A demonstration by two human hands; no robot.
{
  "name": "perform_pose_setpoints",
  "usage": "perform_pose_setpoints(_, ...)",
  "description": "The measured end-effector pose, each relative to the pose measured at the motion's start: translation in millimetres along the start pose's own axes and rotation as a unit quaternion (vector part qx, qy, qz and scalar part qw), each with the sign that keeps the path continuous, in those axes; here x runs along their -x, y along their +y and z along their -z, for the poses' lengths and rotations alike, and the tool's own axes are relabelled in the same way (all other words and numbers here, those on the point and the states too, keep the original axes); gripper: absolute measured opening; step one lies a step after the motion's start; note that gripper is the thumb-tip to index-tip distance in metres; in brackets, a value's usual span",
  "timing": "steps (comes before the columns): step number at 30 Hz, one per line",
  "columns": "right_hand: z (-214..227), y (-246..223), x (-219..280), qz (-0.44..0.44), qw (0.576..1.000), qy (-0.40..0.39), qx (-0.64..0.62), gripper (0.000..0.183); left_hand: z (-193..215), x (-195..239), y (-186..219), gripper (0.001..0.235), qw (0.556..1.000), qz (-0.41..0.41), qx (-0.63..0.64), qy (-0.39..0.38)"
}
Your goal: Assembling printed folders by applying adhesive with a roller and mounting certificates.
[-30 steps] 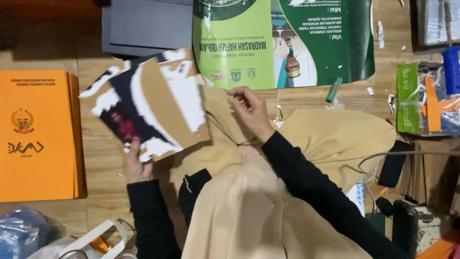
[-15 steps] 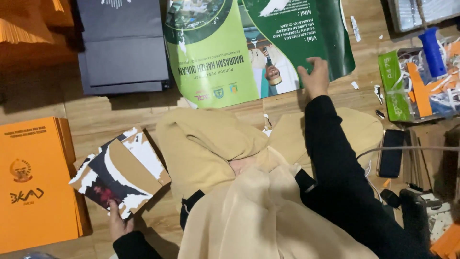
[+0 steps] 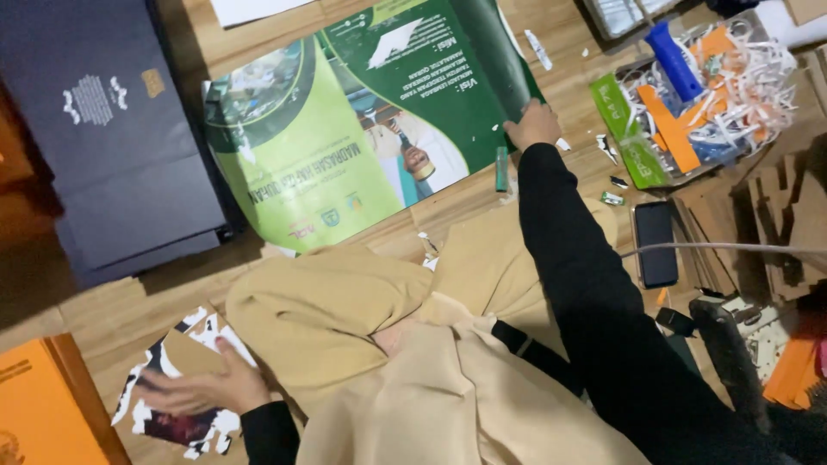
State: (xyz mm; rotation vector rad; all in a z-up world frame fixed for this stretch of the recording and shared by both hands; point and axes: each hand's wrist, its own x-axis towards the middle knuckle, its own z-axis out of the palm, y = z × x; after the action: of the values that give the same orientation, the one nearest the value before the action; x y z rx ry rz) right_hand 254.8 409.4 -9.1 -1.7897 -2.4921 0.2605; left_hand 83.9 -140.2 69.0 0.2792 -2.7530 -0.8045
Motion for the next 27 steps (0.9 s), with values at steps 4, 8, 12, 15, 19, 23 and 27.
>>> perform_pose_setpoints(4, 23, 36, -45, 0.002, 0.976, 0.206, 0.063, 0.049, -45, 20, 76, 0.078, 0.962, -0.224, 0.013, -0.153)
perform_pose_setpoints(8, 78, 91, -70, -0.015, 0.967, 0.219, 0.126, 0.053, -95, 35, 121, 0.082, 0.909, -0.299, -0.031, -0.288)
perform_pose_setpoints(12, 86, 169, -91, -0.053, 0.969, 0.174, 0.168, 0.058, -163, 33, 131, 0.101, 0.884, -0.181, -0.147, -0.404)
perform_pose_setpoints(15, 82, 199, -91, 0.008, 0.965, 0.187, 0.181, 0.058, -181, 30, 149, 0.103, 0.871, -0.145, -0.161, -0.44)
perform_pose_setpoints(19, 92, 193, -84, 0.072, 0.975, 0.167, 0.127, 0.025, -195, 26, 158, 0.105, 0.881, -0.176, -0.166, -0.406)
perform_pose_setpoints(23, 131, 157, -73, 0.125, 0.967, 0.19, 0.114, 0.028, -191, 27, 161, 0.104, 0.878, -0.173, -0.171, -0.412)
perform_pose_setpoints(27, 175, 158, -70, 0.193, 0.941, 0.178, 0.212, 0.065, -191, 28, 158, 0.103, 0.881, -0.184, -0.169, -0.401)
